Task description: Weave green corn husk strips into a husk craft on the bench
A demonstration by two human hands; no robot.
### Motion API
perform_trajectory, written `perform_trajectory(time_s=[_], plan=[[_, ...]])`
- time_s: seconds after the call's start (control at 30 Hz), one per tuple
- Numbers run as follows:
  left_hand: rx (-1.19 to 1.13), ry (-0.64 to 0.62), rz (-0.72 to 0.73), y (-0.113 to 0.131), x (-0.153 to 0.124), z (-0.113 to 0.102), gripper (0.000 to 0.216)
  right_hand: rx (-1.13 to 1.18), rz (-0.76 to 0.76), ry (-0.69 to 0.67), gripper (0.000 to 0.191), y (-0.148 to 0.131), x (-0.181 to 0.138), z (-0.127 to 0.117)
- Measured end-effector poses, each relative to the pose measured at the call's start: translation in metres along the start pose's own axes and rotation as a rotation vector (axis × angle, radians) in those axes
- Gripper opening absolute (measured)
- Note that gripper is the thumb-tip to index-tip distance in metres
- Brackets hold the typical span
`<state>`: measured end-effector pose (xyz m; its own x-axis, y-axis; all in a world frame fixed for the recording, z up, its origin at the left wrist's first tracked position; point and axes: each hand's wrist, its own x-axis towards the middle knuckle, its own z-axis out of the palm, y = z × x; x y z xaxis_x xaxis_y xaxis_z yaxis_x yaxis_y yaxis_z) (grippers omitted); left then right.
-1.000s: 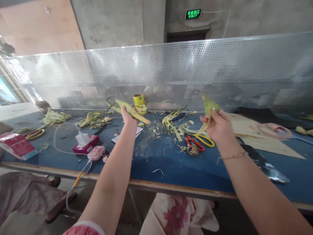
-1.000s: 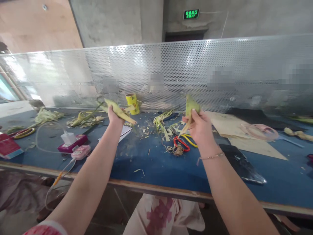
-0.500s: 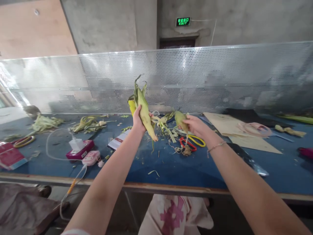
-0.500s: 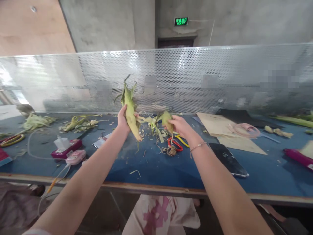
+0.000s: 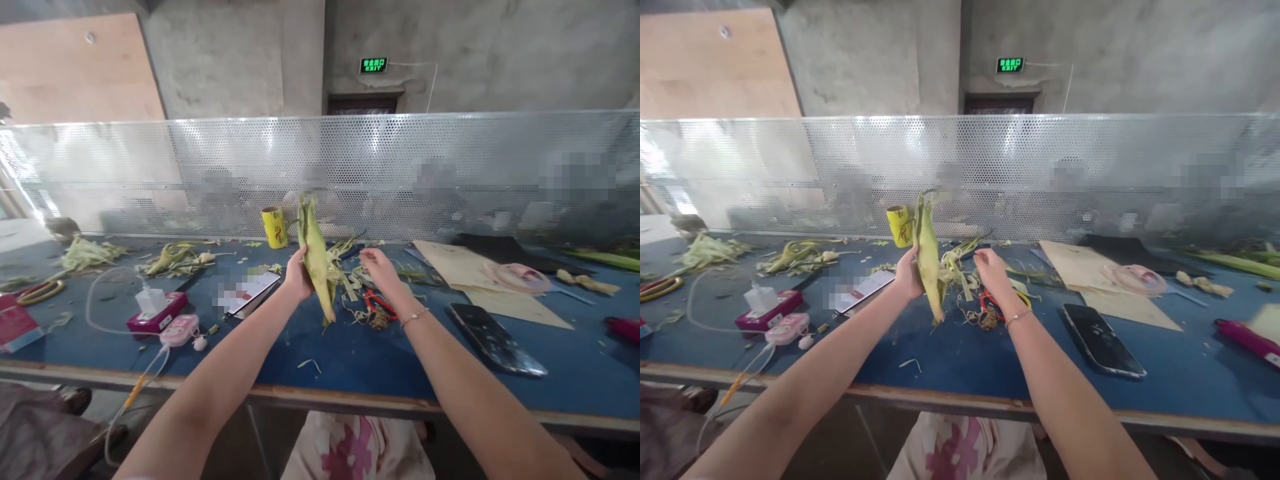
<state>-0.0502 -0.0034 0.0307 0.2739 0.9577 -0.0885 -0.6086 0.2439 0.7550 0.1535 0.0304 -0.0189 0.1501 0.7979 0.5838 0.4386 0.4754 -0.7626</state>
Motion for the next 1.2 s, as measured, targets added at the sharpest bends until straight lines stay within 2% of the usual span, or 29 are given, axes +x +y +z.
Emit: perform_trajectory(time_s=[0.03, 0.13, 0.23, 0.33, 0.5, 0.7, 0.87, 1.03, 1.2], plan=[[0.022, -0.006, -0.015, -0.003, -0.001, 0.0, 0.038, 0.072, 0.048, -0.037, 0.033, -0.009, -0.004, 0.003], [0.078, -0.066, -0.036, -0.011, -0.004, 0.003, 0.037, 0.208, 0.012, -0.123, 0.038, -0.034, -0.017, 0.01], [0.113, -0.141, -0.025, -0.02, -0.007, 0.008, 0.035, 0.307, -0.082, -0.14, 0.045, -0.05, -0.025, 0.014], [0.18, -0.131, -0.018, -0.028, -0.012, 0.013, 0.034, 0.357, -0.109, -0.111, 0.048, -0.057, -0.03, 0.015], [0.275, -0.071, 0.011, -0.035, -0.016, 0.018, 0.036, 0.313, -0.097, 0.04, 0.046, -0.061, -0.03, 0.014], [0.291, -0.058, 0.065, -0.039, -0.011, 0.017, 0.029, 0.383, -0.087, 0.117, 0.033, -0.058, -0.026, 0.015], [0.309, -0.087, 0.073, -0.043, -0.008, 0.014, 0.029, 0.521, 0.0, 0.1, 0.022, -0.049, -0.024, 0.021], [0.308, -0.085, 0.058, -0.046, -0.007, 0.012, 0.028, 0.647, 0.057, 0.1, 0.041, -0.052, -0.025, 0.019], [0.269, -0.127, 0.044, -0.05, -0.008, 0.013, 0.027, 0.781, 0.18, 0.036, 0.037, -0.06, -0.027, 0.012]])
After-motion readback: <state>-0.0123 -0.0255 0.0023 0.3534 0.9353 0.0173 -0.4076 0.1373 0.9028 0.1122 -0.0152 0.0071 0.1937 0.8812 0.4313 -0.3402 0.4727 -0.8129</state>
